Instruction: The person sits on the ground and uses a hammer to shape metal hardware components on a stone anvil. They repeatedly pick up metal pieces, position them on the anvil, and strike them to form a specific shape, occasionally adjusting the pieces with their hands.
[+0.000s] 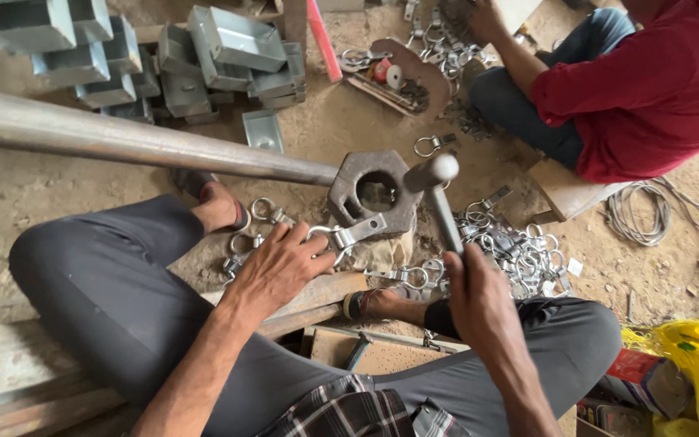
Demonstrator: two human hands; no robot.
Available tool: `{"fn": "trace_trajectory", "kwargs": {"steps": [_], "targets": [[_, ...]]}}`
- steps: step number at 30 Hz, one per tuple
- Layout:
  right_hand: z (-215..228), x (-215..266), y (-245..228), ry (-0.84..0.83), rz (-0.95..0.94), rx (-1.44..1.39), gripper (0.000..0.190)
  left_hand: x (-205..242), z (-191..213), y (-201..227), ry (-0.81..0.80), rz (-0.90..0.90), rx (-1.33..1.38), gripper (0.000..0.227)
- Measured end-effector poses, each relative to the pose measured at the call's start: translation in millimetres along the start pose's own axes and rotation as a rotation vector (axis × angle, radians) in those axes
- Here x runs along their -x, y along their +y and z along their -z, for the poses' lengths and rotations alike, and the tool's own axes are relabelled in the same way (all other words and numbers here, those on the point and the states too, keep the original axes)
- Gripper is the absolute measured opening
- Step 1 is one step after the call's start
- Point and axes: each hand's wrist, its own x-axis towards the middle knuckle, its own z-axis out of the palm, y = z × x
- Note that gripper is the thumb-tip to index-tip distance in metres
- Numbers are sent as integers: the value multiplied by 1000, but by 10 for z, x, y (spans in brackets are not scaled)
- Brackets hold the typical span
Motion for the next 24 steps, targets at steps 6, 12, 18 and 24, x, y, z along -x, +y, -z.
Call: {"fn": "trace_trajectory", "kwargs": {"steps": [6, 12, 18, 24], "targets": [[13, 152, -185, 114, 70, -98, 29, -41, -145, -28, 11, -18, -65, 8], [-348, 201, -271, -113, 5, 25, 27, -25, -164, -9, 43, -2, -18, 15], [-8, 427, 18, -155, -344, -443, 37, -59, -124, -30, 287, 282, 479, 25], [-77, 1008, 1129, 68, -535, -811, 30, 9, -236, 32, 439, 337, 2068, 31]]}}
